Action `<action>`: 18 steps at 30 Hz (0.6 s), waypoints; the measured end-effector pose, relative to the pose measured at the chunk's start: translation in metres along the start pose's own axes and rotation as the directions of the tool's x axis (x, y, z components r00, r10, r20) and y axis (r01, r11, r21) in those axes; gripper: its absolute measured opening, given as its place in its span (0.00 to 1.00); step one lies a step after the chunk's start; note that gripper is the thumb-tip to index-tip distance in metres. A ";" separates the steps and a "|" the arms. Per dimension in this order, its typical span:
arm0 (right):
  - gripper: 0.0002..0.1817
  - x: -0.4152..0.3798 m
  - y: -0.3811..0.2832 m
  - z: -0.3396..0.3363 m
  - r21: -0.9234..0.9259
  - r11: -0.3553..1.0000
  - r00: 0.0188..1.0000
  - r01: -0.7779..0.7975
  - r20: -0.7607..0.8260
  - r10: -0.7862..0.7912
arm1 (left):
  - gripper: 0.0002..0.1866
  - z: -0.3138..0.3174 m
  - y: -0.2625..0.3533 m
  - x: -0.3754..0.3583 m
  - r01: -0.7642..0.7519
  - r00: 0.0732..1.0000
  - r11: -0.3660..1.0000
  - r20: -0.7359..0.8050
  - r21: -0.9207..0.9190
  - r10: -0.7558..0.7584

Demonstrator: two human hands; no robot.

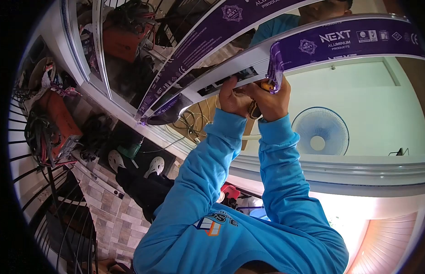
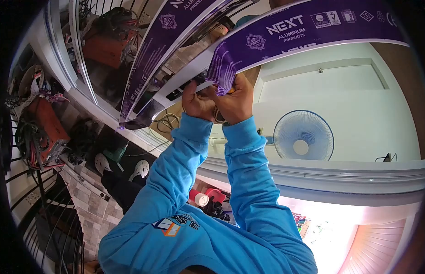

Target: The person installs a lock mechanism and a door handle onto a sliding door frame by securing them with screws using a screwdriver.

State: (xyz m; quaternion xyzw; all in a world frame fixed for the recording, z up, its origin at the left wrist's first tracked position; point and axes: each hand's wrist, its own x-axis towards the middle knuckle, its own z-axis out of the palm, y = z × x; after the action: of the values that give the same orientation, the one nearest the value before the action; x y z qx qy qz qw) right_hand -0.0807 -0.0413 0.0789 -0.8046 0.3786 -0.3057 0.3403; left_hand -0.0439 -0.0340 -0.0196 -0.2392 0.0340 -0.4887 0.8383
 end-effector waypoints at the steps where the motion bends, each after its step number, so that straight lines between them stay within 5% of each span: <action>1: 0.16 0.001 -0.003 0.000 -0.003 1.000 1.000 0.001 0.003 -0.001 | 0.23 0.000 0.000 0.000 -0.003 1.000 1.000 0.001 -0.004 0.003; 3: 0.15 0.002 -0.008 -0.002 -0.027 0.999 0.998 0.036 0.055 -0.035 | 0.23 0.000 -0.002 0.001 0.066 0.998 0.980 0.006 -0.186 -0.066; 6: 0.14 0.003 -0.001 -0.003 0.118 0.993 0.996 -0.025 0.091 0.014 | 0.23 -0.012 -0.004 0.001 0.058 0.998 0.983 -0.019 -0.174 -0.062; 12: 0.11 0.001 -0.005 -0.005 0.072 0.997 0.996 -0.030 0.089 0.023 | 0.24 -0.013 -0.005 -0.001 0.115 0.992 0.926 -0.003 -0.359 -0.125; 15: 0.16 -0.002 -0.004 -0.009 0.152 0.974 0.982 -0.167 0.116 0.150 | 0.23 -0.007 0.001 -0.002 0.136 0.990 0.983 0.048 -0.126 -0.131; 18: 0.17 -0.007 -0.001 -0.010 0.174 0.977 0.991 -0.122 0.070 0.111 | 0.23 0.009 0.002 -0.004 0.099 0.995 0.992 0.035 -0.073 -0.096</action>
State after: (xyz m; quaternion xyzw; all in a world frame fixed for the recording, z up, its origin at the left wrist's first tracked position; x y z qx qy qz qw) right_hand -0.0916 -0.0382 0.0834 -0.7562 0.3861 -0.2937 0.4392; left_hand -0.0416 -0.0269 -0.0131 -0.2793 0.0275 -0.5237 0.8044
